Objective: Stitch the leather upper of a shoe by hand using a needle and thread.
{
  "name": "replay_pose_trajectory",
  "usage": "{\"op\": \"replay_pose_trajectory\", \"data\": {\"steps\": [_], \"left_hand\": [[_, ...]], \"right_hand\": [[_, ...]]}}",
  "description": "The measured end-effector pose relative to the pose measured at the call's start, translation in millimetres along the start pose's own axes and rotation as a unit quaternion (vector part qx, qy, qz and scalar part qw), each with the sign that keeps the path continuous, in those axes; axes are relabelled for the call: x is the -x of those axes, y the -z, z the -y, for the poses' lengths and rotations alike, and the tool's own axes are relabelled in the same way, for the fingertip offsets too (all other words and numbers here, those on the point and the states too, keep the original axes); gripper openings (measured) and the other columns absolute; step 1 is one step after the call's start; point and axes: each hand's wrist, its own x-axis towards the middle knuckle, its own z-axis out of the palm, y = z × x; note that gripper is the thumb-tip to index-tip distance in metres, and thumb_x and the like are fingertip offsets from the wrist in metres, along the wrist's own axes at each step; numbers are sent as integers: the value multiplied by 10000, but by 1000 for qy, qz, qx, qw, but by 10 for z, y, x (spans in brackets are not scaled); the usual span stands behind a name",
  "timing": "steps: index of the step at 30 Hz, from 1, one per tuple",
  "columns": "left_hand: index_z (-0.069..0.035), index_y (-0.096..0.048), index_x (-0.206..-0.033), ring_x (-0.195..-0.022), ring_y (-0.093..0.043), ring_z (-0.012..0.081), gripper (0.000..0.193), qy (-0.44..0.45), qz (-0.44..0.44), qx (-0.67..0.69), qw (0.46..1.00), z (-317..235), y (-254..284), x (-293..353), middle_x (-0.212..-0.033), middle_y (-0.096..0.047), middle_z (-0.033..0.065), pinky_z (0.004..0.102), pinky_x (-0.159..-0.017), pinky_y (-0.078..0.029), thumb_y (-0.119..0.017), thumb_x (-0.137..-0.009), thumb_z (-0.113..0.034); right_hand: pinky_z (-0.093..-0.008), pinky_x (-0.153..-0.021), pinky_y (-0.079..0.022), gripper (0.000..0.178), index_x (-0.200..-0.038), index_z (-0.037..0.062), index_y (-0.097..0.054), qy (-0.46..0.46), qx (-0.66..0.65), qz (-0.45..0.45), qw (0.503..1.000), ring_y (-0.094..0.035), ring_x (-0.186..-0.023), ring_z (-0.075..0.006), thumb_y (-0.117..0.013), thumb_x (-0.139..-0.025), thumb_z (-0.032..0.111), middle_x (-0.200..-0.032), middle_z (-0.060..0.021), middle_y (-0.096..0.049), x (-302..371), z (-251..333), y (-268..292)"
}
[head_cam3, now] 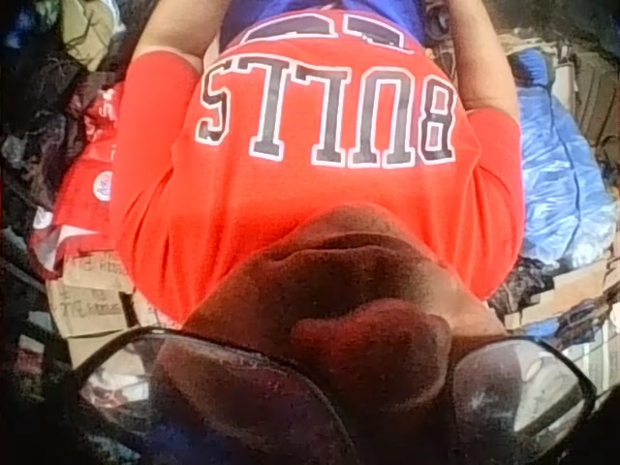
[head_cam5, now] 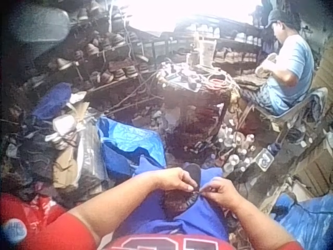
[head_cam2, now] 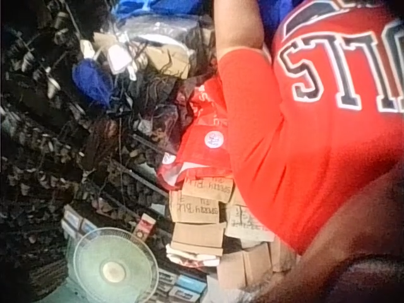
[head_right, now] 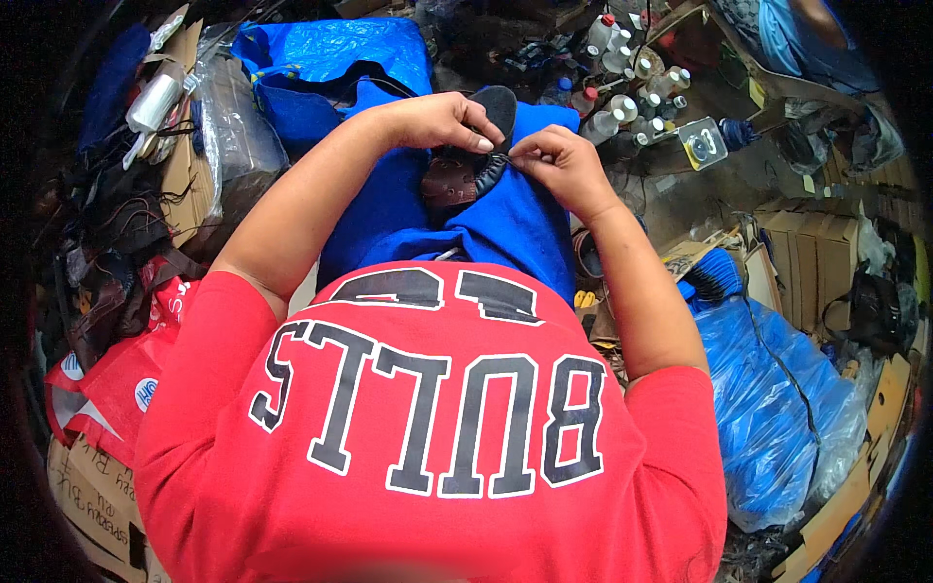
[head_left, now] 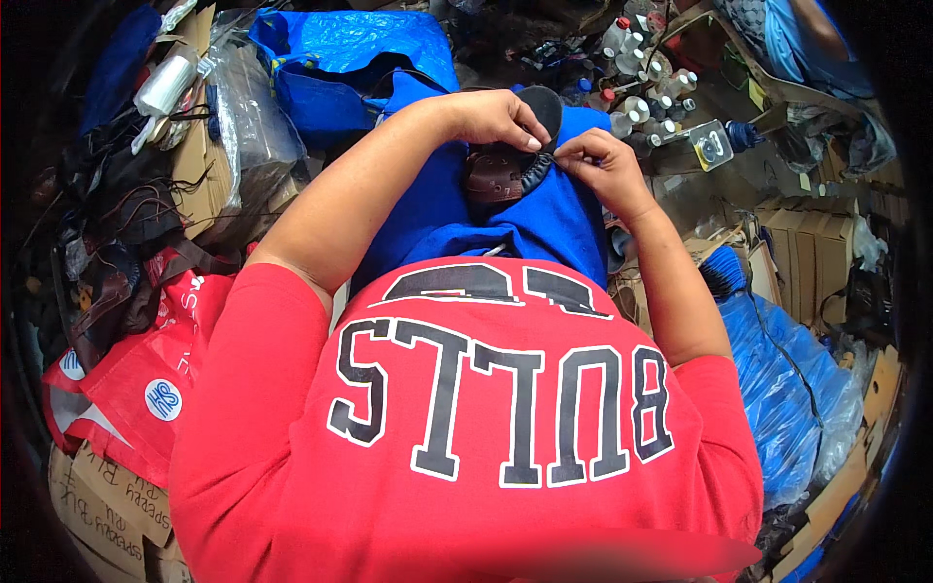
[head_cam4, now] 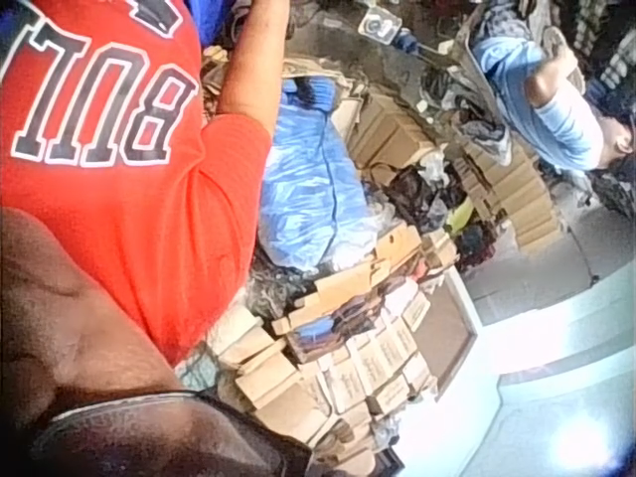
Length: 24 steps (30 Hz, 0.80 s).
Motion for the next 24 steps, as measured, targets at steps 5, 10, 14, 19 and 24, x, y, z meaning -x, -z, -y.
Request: {"op": "replay_pose_trajectory", "data": {"steps": [5,10,14,19,24], "left_hand": [[-123,-640,-1164,-982,-603,153,342,-16,37,-63,997,34,20,-7,-1091,-666,63,276,-912,-427,-642,-845,-247],[-129,-636,-1171,-999,-599,160,342,-11,40,-48,998,67,0,-30,-1112,-659,62,280,-926,-419,-631,-854,-255],[-59,-624,-1165,-974,-586,151,347,0,38,-55,998,24,-4,-39,-1058,-654,56,283,-907,-429,-652,-840,-177],[-75,-615,-1123,-950,-612,207,421,-32,16,-151,988,-74,90,-33,-1009,-664,110,321,-847,-462,-715,-715,-107],[-87,-631,-1046,-960,-612,285,416,-49,-125,-237,962,11,15,-120,-1019,-630,153,361,-834,-483,-768,-659,-154]], "right_hand": [[-266,-606,-463,149,-886,104,-701,83,44,-57,994,-566,-651,-156,-687,-753,38,-760,-49,-584,104,80,-88],[-299,-609,-480,149,-896,101,-692,91,85,-70,990,-591,-662,-207,-685,-755,54,-764,-69,-579,142,139,-108],[-364,-669,-477,124,-877,113,-675,112,275,-12,955,-608,-765,-276,-611,-780,68,-834,-106,-585,135,348,-76],[-398,-713,-466,138,-847,72,-657,109,456,114,876,-607,-848,-299,-530,-794,61,-904,-130,-588,-69,721,-82],[-386,-719,-485,141,-880,88,-686,73,352,92,929,-600,-820,-304,-601,-770,64,-865,-130,-584,-181,421,-59]]}}
